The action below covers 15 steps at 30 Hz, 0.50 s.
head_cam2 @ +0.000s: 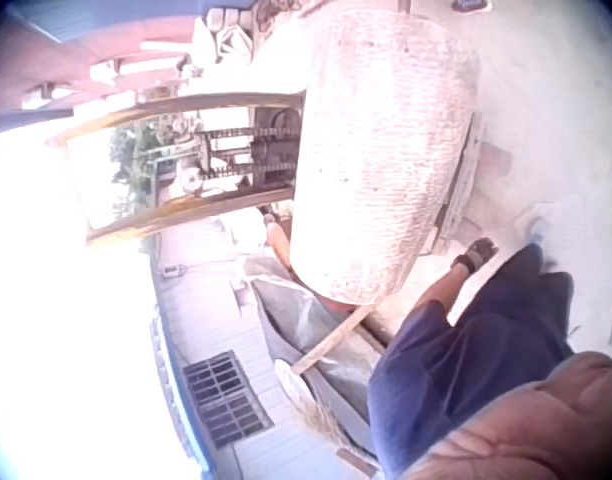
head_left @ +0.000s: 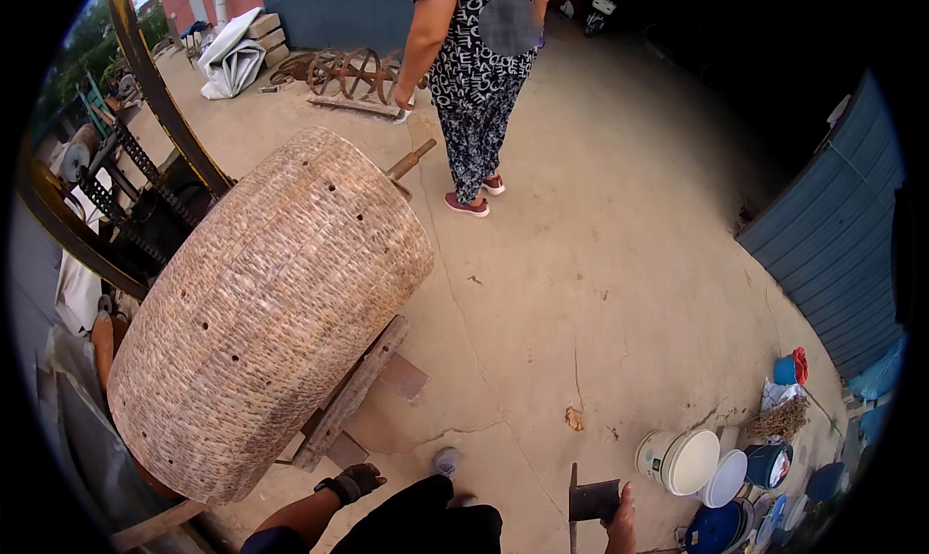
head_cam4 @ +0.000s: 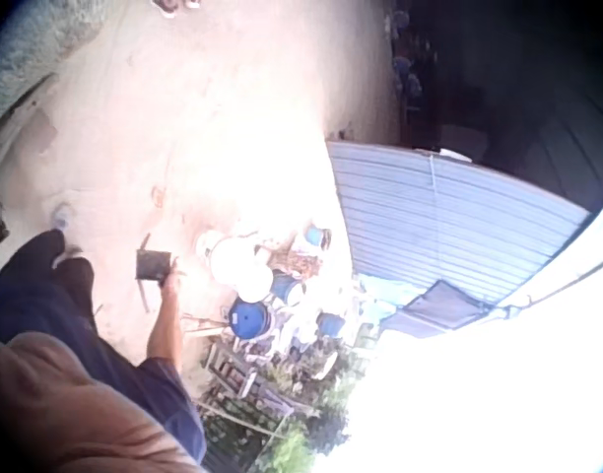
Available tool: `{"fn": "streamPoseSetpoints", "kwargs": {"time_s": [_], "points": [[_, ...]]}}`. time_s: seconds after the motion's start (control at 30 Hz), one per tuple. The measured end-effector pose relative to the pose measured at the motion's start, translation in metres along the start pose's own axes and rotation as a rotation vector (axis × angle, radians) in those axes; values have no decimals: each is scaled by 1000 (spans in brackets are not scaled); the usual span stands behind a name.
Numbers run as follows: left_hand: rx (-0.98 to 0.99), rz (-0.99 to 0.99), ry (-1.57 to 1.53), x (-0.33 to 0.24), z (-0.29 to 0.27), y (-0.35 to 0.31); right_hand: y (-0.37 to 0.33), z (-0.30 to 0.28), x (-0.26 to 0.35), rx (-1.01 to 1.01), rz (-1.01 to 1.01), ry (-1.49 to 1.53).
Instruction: The person assembles a metal mesh cone by threading and tying wires around its frame. They then move to a large cylindrical object and attach a metal bracket to its end.
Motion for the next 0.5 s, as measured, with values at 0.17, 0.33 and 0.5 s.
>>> {"fn": "streamPoseSetpoints", "kwargs": {"time_s": [0.17,0.33,0.5], "points": [[-222,36,-442,-130,-119,73,86,68,117,-35,63,-54],[-284,-165,-282,-101,-101,109,171,189,213,74,143,-141],[-343,-28,87,-75,-46,103,235,336,307,316,105,-167]]}}
Point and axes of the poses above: each hand's wrist, its own y-axis towards the middle knuckle, its own z-axis out of the palm, x = y × z, the point moved 6 cm from there along y, towards the middle knuckle, and after that the axes turned 3 degrees about z, right-handed, at the moved point
